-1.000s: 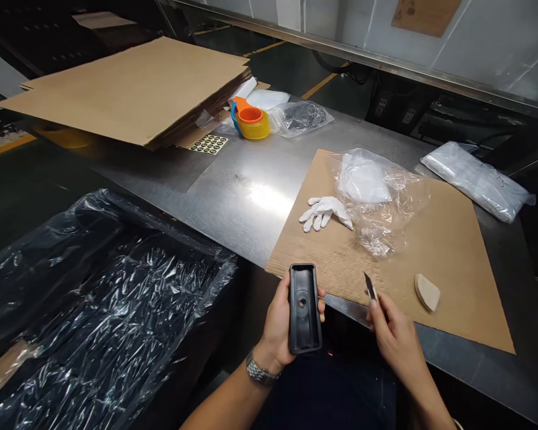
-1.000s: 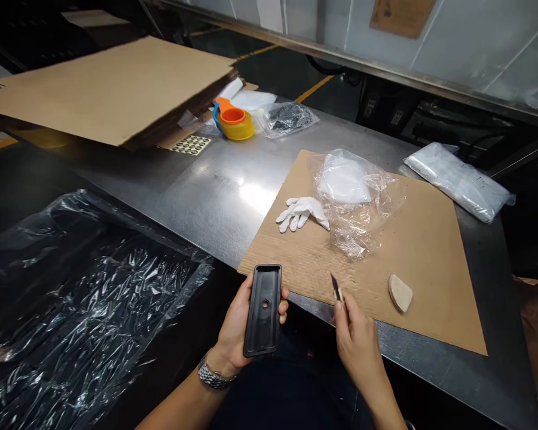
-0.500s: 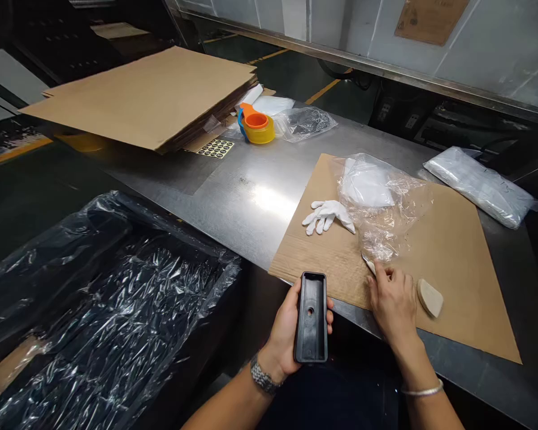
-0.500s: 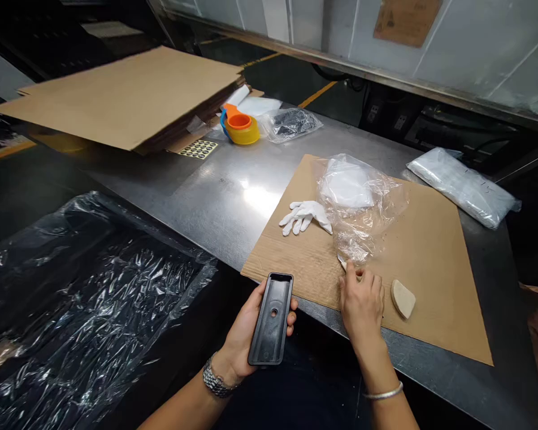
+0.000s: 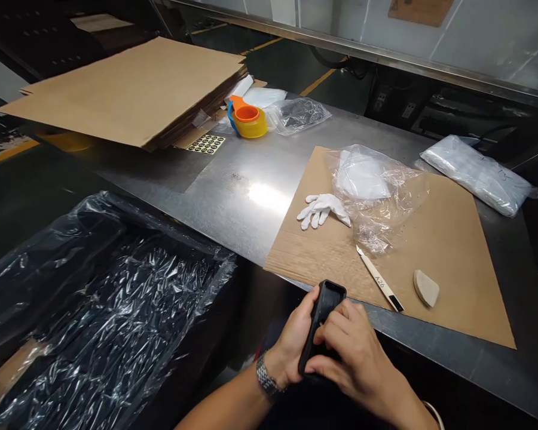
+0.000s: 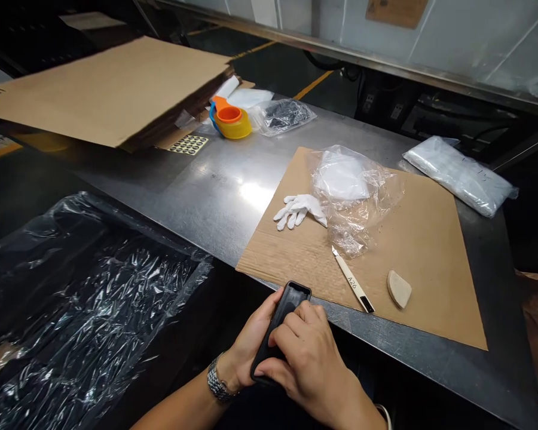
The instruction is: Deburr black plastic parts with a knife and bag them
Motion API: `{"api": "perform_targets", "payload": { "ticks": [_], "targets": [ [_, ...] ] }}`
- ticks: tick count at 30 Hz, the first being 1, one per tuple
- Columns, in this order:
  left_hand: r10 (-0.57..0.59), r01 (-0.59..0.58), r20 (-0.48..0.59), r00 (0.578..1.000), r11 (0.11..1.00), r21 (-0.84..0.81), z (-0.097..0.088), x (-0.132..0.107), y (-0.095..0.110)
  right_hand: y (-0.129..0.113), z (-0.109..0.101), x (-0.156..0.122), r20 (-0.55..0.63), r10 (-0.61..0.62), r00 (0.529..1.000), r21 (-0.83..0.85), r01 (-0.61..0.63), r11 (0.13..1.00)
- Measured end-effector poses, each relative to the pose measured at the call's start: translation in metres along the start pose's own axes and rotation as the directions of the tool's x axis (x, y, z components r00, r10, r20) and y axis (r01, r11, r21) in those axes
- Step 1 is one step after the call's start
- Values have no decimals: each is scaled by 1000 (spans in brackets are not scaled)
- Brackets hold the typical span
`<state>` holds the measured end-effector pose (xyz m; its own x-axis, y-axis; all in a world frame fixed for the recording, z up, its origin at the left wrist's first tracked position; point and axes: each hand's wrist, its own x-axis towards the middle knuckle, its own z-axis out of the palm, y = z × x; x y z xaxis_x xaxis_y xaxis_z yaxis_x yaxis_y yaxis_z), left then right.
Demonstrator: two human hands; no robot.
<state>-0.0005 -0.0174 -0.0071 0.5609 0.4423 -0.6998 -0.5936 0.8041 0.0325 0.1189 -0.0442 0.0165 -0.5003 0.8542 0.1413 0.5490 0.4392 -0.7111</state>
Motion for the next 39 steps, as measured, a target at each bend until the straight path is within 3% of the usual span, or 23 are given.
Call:
{"api": "perform_targets", "payload": {
  "ticks": [5, 10, 14, 16, 19, 22, 25, 27, 30, 33, 36, 39],
  "targets": [
    [-32, 33, -11, 999, 995, 97, -1, -5, -5, 7, -13, 5, -8, 159, 987, 24, -158, 987],
    [-193, 182, -7, 981, 911, 371, -5, -8, -10, 23, -29, 14, -216, 237, 947, -58, -254, 965],
    [-278, 247, 14, 960, 874, 419, -7, -7, -13, 32, -30, 12, -249, 356, 901, 166, -323, 932],
    [-217, 199, 5, 976, 905, 376, -6, -7, -12, 31, -24, 2, -236, 439, 867, 240, -386, 891],
    [14, -12, -9, 1000, 964, 264, -3, -7, -9, 22, -6, -20, -73, 456, 887, 283, -420, 862],
    [230, -218, -27, 973, 949, 226, 0, -8, -9, 11, 11, -31, 80, 437, 896, 403, -430, 808],
    [337, -316, -30, 941, 907, 277, -1, -7, -12, 8, 18, -25, 73, 497, 864, 489, -466, 737],
    [364, -331, -38, 930, 881, 338, -3, -6, -13, 12, 16, -17, 70, 555, 829, 501, -510, 699],
    [317, -255, -62, 946, 850, 461, -7, -5, -13, 24, 9, -5, 61, 634, 771, 481, -579, 658],
    [232, -173, -42, 972, 822, 543, -7, -4, -9, 35, 6, 3, 8, 648, 762, 423, -590, 688],
    [238, -242, 78, 968, 812, 530, -4, -3, -1, 43, 7, 9, 35, 621, 783, 418, -576, 703],
    [254, -324, 202, 946, 781, 534, -1, 1, 8, 56, 2, 17, -11, 664, 747, 429, -597, 678]
  ]
}}
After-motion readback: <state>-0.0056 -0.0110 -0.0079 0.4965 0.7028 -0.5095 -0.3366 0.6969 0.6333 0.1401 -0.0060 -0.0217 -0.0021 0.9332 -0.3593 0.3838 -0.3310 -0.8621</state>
